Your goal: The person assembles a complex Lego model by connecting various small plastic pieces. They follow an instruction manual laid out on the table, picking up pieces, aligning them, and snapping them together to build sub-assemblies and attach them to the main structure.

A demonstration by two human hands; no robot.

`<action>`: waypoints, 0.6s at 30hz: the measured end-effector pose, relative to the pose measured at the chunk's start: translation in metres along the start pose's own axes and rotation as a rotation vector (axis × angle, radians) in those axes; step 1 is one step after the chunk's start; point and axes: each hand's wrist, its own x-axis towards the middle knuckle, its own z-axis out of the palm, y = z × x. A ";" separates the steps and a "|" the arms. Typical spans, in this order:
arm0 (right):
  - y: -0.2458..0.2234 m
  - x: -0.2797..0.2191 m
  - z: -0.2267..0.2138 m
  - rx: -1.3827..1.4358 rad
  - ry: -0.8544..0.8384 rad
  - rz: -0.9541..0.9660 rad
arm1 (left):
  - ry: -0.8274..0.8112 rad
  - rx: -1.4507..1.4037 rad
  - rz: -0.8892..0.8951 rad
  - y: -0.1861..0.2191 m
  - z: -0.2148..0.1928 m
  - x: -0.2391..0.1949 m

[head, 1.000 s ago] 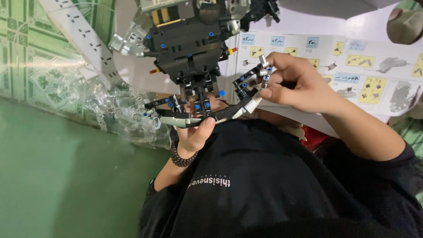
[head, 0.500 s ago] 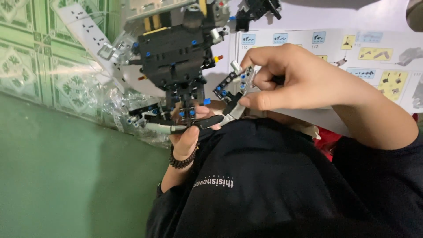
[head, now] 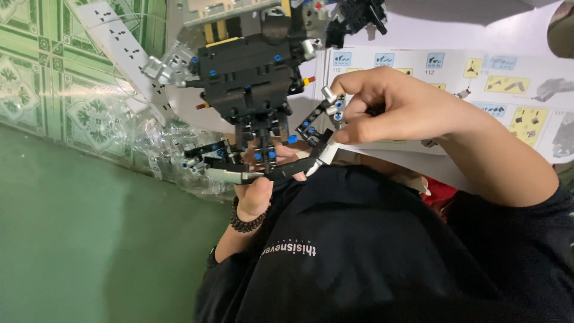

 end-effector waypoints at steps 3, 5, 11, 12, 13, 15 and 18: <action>0.004 0.001 0.000 0.069 -0.011 0.008 | -0.045 0.074 -0.002 0.009 0.010 0.008; 0.006 0.002 -0.001 0.058 -0.019 0.001 | -0.039 0.121 0.001 0.015 0.016 0.013; 0.005 0.000 -0.001 0.011 0.014 0.017 | -0.063 0.082 0.014 0.014 0.017 0.015; 0.005 -0.001 -0.002 0.026 0.016 0.023 | -0.060 0.094 -0.002 0.015 0.017 0.015; 0.004 -0.001 -0.002 0.025 0.015 0.024 | -0.059 0.093 0.000 0.016 0.018 0.016; 0.003 -0.002 -0.001 0.011 0.031 0.003 | -0.088 0.087 -0.022 0.018 0.020 0.017; 0.002 -0.002 -0.001 -0.011 0.030 -0.006 | -0.096 0.103 0.002 0.020 0.021 0.018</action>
